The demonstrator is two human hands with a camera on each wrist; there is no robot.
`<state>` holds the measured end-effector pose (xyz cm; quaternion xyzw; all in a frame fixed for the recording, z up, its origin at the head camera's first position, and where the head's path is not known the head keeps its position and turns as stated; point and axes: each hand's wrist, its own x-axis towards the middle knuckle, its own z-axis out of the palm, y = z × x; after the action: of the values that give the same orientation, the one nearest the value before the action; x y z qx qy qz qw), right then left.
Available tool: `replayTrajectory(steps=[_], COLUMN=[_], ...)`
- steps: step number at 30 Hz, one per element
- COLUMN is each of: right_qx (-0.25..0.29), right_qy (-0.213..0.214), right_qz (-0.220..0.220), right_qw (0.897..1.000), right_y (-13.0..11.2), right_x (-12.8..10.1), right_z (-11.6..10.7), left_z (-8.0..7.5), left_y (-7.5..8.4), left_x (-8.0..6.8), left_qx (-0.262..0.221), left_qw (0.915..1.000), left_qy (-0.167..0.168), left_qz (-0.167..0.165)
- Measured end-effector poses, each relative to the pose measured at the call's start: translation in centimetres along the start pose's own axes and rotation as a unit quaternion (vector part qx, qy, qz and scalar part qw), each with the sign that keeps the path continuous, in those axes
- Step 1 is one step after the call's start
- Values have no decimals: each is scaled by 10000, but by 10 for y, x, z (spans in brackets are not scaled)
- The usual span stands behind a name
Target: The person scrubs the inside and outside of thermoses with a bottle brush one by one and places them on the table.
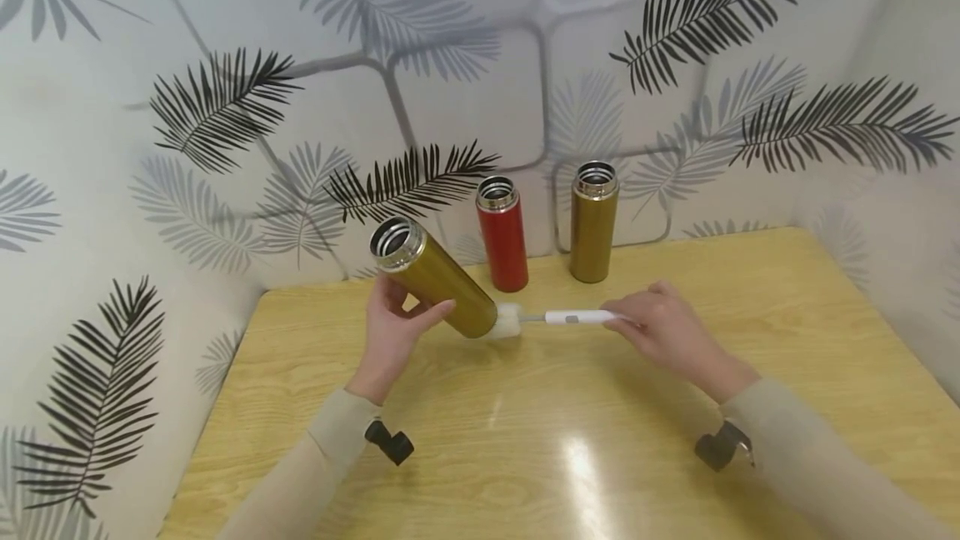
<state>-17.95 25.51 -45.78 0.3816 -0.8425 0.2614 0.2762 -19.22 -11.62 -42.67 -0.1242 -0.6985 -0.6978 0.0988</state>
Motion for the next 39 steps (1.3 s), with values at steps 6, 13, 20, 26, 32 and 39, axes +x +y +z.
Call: replayTrajectory(steps=[6,13,20,26,32,39], right_qx=[93,251,566,774,789,821], right_qy=[-104,-247,-738,-968,-1042,-1062], right_qz=[-87,-157,398,1000,1271,1538], right_qw=[9999,9993,9949,9872,9832,9789], right_y=[-2,-7,-7,-8,-8,-10], right_x=[-2,-7,-18,-25,-29,-33], right_z=[2,-3,-24,-41,-47,-47], left_z=[1,-14,-58,-109,-156,-196], left_y=[-1,-3,-7,-16,-28,-40], left_x=[-2,2,7,10,16,25], left_qx=[241,331,696,1168,1511,1474], left_qw=[9990,9991,9965,9873,9752,9669], left_qy=[-386,-45,353,908,1447,1902], left_qz=[-42,-273,-307,-586,-724,-854])
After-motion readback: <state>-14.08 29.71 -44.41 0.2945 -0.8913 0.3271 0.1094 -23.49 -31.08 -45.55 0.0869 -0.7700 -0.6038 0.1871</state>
